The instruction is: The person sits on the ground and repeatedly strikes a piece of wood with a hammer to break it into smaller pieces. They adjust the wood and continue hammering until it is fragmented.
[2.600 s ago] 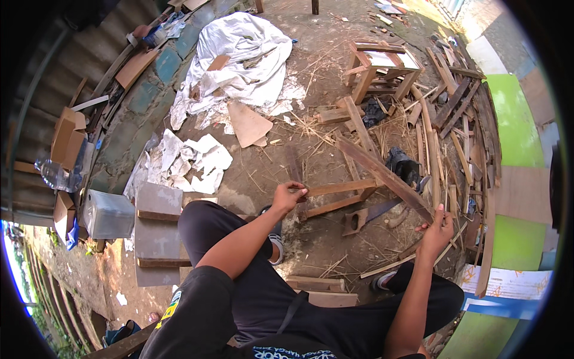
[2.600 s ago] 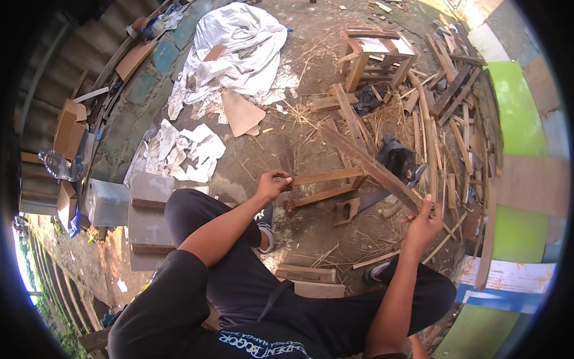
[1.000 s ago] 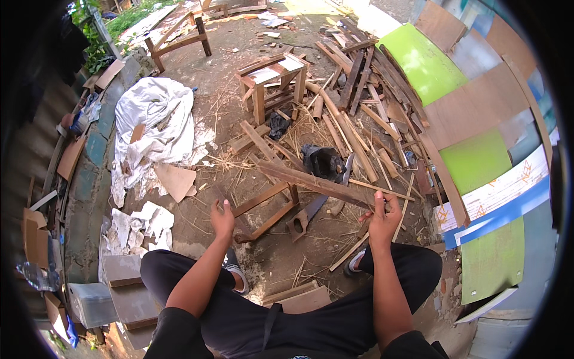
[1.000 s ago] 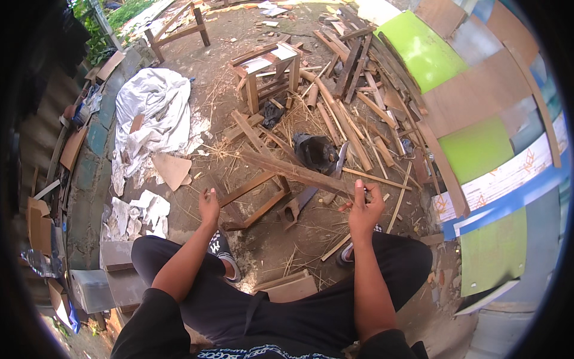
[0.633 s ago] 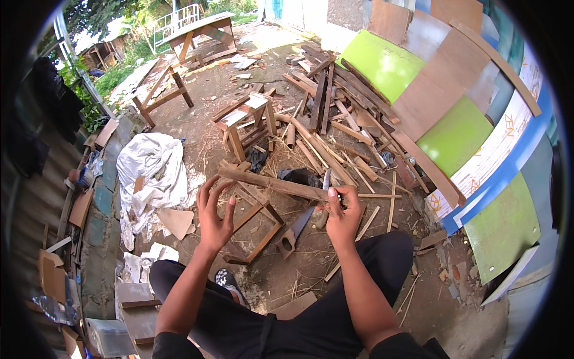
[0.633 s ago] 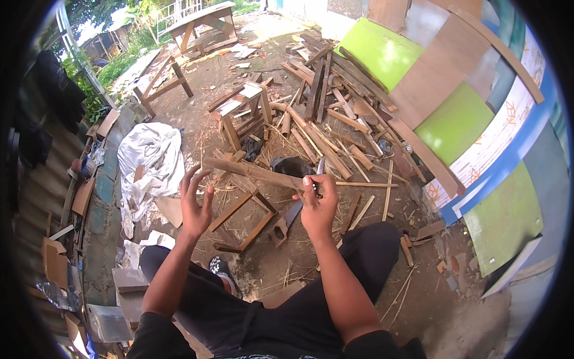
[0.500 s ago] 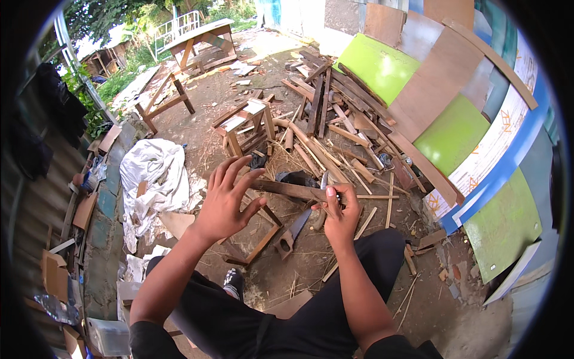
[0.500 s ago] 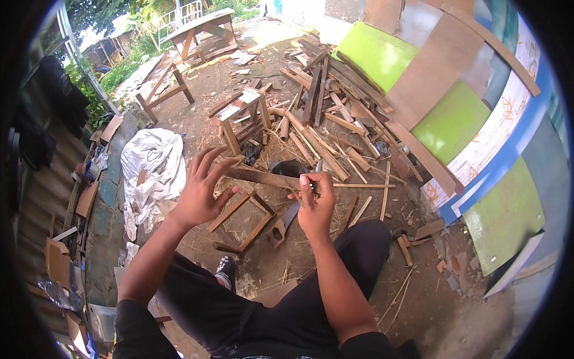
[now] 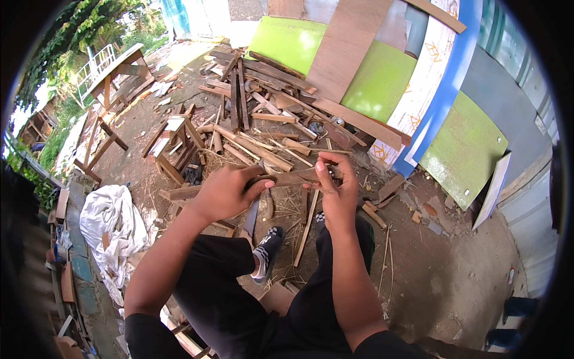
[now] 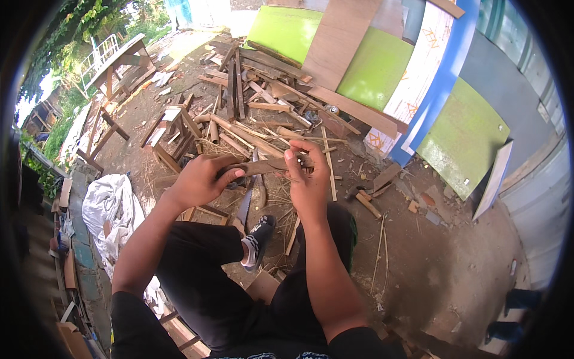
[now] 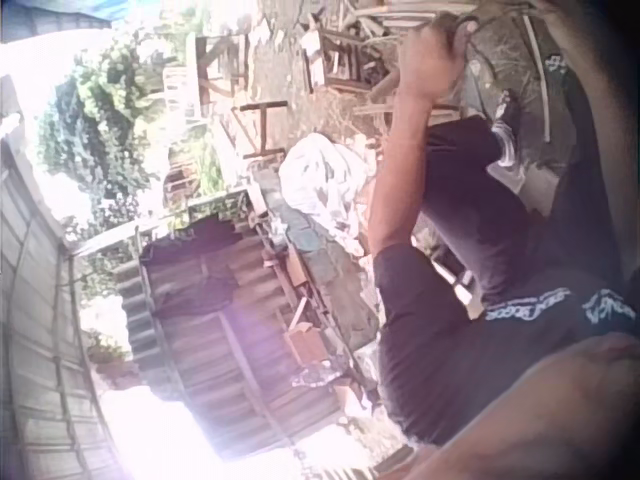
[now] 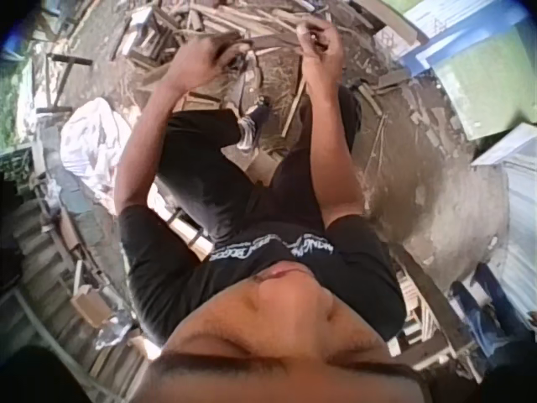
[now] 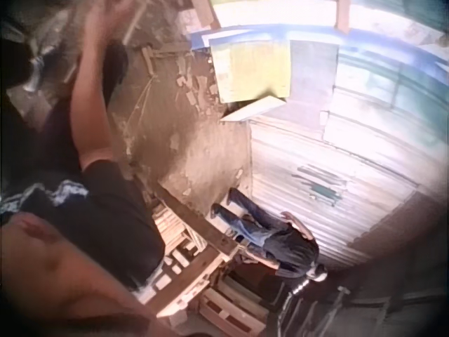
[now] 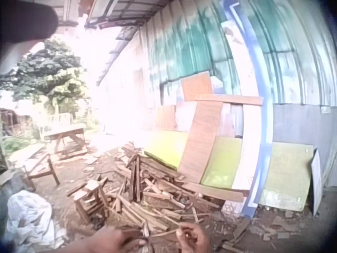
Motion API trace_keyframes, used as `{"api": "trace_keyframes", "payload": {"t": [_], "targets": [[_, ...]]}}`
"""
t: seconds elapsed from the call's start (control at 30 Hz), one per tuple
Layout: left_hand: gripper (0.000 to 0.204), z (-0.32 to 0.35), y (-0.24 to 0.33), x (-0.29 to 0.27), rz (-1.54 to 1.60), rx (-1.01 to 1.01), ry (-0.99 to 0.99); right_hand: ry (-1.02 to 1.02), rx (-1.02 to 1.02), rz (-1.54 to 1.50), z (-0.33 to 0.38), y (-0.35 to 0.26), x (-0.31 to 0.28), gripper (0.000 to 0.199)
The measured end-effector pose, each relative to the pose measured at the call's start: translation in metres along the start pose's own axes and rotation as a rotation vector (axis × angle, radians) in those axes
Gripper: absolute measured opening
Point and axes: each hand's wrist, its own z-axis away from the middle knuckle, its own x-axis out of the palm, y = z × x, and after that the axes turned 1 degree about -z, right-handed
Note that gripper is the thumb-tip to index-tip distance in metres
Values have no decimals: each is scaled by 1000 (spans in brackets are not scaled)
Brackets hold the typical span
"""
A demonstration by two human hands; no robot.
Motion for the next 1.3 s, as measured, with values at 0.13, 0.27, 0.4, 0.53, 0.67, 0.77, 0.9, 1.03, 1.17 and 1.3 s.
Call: {"api": "trace_keyframes", "payload": {"t": [0.13,0.27,0.4,0.53,0.67,0.77,0.9,1.03,1.17,1.3], "targets": [[42,-33,-26,75,26,102,117,82,42,388,-2,2,-54,44],[46,-87,-72,124,51,10,-194,131,193,344,-9,-28,-115,39],[50,-139,-106,154,14,-39,-351,135,368,446,-52,-25,-199,31],[46,-147,-160,234,5,-156,-342,113,524,730,-104,38,-267,30],[44,-123,-206,331,175,-373,-319,163,633,890,-134,161,-320,30],[43,-88,-216,406,399,-456,-326,-26,698,1089,-102,259,-388,36],[46,-77,-224,439,411,-634,-383,-282,706,1455,-73,308,-379,52],[50,-81,-216,473,559,-719,-336,-218,703,1471,-68,345,-411,58],[46,-94,-199,484,751,-842,-451,-284,755,1714,-66,362,-406,54],[45,-109,-178,496,798,-875,-439,-533,716,1762,-84,347,-418,44]]}}
